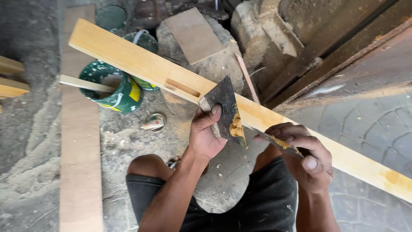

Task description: The person uses a putty knife to apply a yellow filler into a groove on a wooden plank. They scrape excess filler from the knife onto the plank and smooth the filler into the groove.

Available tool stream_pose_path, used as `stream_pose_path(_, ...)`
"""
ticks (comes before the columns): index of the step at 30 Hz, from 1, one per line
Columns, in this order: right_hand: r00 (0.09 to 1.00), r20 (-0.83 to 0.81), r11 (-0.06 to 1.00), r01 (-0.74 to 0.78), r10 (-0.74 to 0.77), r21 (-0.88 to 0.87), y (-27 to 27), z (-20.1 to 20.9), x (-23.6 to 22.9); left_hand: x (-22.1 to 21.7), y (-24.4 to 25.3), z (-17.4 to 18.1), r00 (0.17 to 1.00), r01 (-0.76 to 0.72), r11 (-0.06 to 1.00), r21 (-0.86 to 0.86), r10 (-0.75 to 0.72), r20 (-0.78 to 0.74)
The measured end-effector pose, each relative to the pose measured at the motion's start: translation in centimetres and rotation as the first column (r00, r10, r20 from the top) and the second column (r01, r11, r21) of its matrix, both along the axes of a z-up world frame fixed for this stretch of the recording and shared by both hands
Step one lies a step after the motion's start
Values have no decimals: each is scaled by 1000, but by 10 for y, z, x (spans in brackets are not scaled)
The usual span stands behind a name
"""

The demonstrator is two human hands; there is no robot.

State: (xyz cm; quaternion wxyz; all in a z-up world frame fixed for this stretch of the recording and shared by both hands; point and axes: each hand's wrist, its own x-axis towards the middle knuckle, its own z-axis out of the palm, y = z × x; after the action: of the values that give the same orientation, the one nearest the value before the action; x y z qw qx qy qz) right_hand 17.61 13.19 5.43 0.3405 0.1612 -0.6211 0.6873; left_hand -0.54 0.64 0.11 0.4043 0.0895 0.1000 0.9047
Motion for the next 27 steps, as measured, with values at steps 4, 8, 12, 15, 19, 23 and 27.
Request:
stream_pose_path(4, 991, 43, 974, -120, 130, -191, 1, -6, -9, -10, -7, 7, 1000, -20, 999, -31, 20, -21)
stream_pose_path(8, 997, -74, 993, -44, 37, -107, 9, -32, -26, 0, -6, 0, 978, -208, 924, -320, 194, -75)
stream_pose_path(12, 995, -31, 994, -98, 97, -48, 10, -19, -27, -12, -9, -5, 963, -256, 883, -394, 200, -178)
stream_pose_path(15, 979, -5, 976, -205, 205, -73, 6, -6, -28, -6, -9, 27, 947, -315, 873, -373, 263, -186)
stream_pose_path(19, 967, -24, 951, -255, 255, -174, -1, -7, -22, 3, -6, 47, 934, -358, 821, -444, 316, -167)
stream_pose_path(23, 998, -59, 981, -46, 36, -189, 4, -1, -8, 1, -9, 37, 933, -348, 816, -461, 349, -87)
stream_pose_path(27, 981, -38, 971, 183, -191, -152, -5, -7, -12, 6, -2, 25, 927, -370, 795, -480, 348, -138)
